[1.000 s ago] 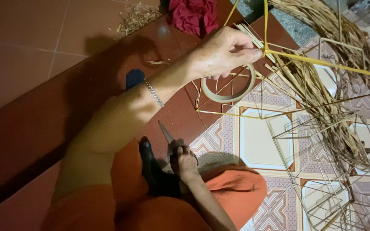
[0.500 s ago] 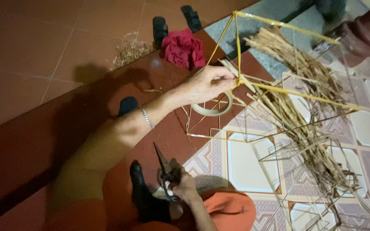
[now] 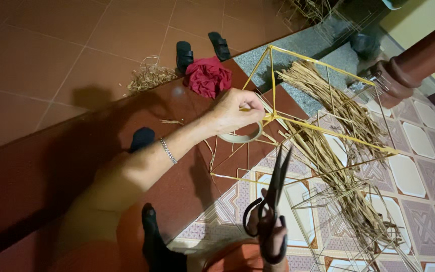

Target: The person assembles a rectangular bamboo frame by hand, using tape to secure joints and scissors to trim excess material. They repeatedly adjust the frame's shape and reinforce corners while sitting on the floor.

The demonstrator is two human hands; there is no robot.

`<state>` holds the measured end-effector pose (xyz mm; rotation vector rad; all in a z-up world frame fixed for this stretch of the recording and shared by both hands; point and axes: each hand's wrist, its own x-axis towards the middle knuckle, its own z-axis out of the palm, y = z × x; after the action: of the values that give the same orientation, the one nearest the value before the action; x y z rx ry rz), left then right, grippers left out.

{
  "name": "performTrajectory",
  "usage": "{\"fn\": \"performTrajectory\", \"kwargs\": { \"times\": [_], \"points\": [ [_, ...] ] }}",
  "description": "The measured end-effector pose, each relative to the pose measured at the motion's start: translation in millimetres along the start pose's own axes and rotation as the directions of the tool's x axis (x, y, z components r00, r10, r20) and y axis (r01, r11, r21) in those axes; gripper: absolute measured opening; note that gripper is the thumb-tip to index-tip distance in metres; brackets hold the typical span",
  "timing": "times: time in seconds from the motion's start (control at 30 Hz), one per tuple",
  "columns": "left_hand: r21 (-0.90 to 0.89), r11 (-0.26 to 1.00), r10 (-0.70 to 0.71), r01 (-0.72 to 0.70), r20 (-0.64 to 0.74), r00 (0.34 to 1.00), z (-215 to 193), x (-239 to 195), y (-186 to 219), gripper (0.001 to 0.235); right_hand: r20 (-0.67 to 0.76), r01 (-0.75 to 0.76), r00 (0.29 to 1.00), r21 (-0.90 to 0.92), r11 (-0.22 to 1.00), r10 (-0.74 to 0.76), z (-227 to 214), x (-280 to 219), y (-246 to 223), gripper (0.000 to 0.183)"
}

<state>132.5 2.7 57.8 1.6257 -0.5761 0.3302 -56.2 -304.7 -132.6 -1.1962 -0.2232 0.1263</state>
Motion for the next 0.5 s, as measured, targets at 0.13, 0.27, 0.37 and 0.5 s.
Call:
{"fn": "performTrajectory", "kwargs": {
  "times": [0.13, 0.27, 0.37, 0.5],
  "points": [
    [0.001, 0.998, -0.061, 0.060, 0.021, 0.998, -1, -1, 8, 0.012, -0.016, 0.014, 1.000, -0.219, 0.976, -0.017, -22, 17, -8, 0.105],
    [0.004, 0.997, -0.082, 0.082, 0.026, 0.996, -1, -3, 6, 0.012, -0.143, -0.204, 0.975, -0.299, 0.932, 0.168, -20, 47, -12, 0.111],
    [-0.024, 0.996, -0.082, 0.082, 0.018, 0.996, 3, -3, 2, 0.010, -0.219, -0.217, 0.964, -0.319, 0.923, 0.151, 2, 57, -27, 0.109],
    [-0.047, 0.996, -0.080, 0.081, 0.019, 0.997, 7, -4, -4, 0.010, -0.034, 0.018, 0.999, -0.486, 0.874, -0.039, 37, 60, -65, 0.110]
  ]
}}
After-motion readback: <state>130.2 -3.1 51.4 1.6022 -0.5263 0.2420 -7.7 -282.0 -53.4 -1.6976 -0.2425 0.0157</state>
